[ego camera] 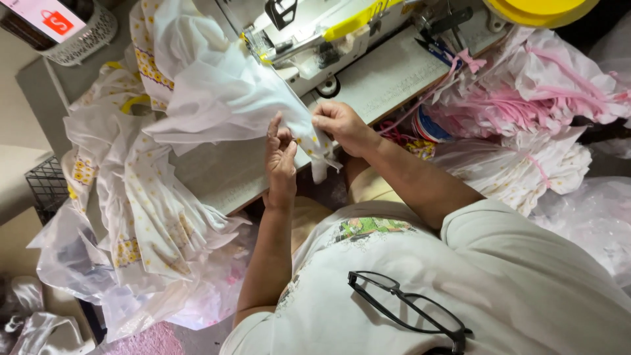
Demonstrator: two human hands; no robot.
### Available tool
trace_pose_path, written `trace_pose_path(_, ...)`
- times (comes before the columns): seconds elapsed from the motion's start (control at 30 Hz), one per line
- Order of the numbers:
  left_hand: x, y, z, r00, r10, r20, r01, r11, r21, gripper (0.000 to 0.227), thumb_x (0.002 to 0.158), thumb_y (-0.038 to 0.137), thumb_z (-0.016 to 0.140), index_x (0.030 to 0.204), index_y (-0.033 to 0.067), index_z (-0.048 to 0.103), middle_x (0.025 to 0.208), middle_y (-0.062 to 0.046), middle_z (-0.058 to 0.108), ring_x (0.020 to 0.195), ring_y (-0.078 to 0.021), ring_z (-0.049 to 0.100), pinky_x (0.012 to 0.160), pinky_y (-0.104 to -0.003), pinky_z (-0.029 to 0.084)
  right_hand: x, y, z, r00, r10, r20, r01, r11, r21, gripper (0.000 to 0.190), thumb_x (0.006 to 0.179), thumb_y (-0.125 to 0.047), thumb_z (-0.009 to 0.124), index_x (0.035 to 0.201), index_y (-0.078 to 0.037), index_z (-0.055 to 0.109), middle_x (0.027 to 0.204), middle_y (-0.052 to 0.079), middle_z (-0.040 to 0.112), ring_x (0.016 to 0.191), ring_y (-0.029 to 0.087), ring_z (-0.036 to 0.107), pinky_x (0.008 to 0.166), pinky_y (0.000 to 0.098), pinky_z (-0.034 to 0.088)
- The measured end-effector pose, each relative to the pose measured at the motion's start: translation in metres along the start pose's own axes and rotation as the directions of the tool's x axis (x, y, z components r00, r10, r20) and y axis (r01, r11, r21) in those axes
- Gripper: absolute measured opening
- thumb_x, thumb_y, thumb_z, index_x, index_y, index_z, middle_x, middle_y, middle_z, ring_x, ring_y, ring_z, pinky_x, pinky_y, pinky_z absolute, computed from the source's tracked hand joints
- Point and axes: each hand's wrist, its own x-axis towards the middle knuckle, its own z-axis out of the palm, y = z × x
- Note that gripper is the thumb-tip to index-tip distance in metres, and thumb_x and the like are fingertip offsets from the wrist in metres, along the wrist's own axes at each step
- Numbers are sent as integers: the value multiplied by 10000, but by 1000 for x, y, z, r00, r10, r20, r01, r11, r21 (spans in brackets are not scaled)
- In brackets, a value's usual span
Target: The person is sorting through a pile of fabric pieces, unfolding each one and stacking them on a sewing machine table.
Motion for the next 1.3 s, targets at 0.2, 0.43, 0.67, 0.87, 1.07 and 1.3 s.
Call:
trace_pose_path(0.2, 36, 36, -25, 954, 274, 118, -259, 567, 782, 570, 1048, 356, 478, 1551, 90, 443, 1629, -227, 314, 1472, -420, 341, 1232, -570, 241, -6, 10, -8, 992, 62, 112, -69, 996, 59, 103, 945, -84, 710, 886, -15, 660, 666, -4, 604, 601, 66, 579, 528, 202, 445)
trace_pose_path(0.43, 125, 9, -73, 971, 178, 158, -191, 183, 964, 473, 994, 299, 516, 1442, 170, 598, 1490, -29, 521, 1385, -254, 459, 1048, -633, 338, 17, 17, -5, 998, -20, 55, 21, 1000, -2, 129, 958, -77, 691, 837, -34, 697, 688, 13, 653, 654, 61, 582, 621, 230, 494)
trace_pose_path(0.67, 215, 46, -73, 955, -272, 118, -42, 269, 962, 518, 1031, 133, 492, 1538, 203, 416, 1643, -8, 245, 1522, -264, 199, 1126, -725, 115, 38, -1, 14, 997, 49, 58, -44, 994, -96, 313, 962, -182, 691, 696, -140, 530, 666, -54, 451, 551, 46, 387, 487, 210, 276)
trace_pose_path(0.87, 116, 39, -25, 856, 479, 196, -353, 263, 898, 127, 952, 36, 481, 945, 106, 588, 805, -62, 508, 571, -368, 554, 525, -443, 399, 23, -16, 25, 948, -315, -49, 267, 869, -417, 572, 791, 63, 493, 1333, -113, 547, 912, 126, 667, 907, 219, 639, 855, 387, 529)
trace_pose_path(1.07, 20, 15, -25, 797, -555, 238, -43, 342, 939, 162, 761, 174, 484, 911, 200, 539, 925, -69, 622, 970, -331, 686, 821, -463, 555, 1, -25, 4, 950, -69, 303, 304, 3, -953, 340, 837, -31, 510, 1089, -195, 670, 945, 63, 743, 920, 297, 724, 831, 473, 582)
trace_pose_path(1.3, 22, 27, -69, 807, -425, 410, -262, 366, 893, 107, 813, 277, 583, 914, 273, 615, 837, -20, 624, 919, -231, 694, 815, -382, 555, -14, -2, -153, 931, -282, 232, 90, -438, -894, 122, 789, -111, 593, 721, -201, 640, 689, 25, 572, 693, 241, 624, 611, 397, 508)
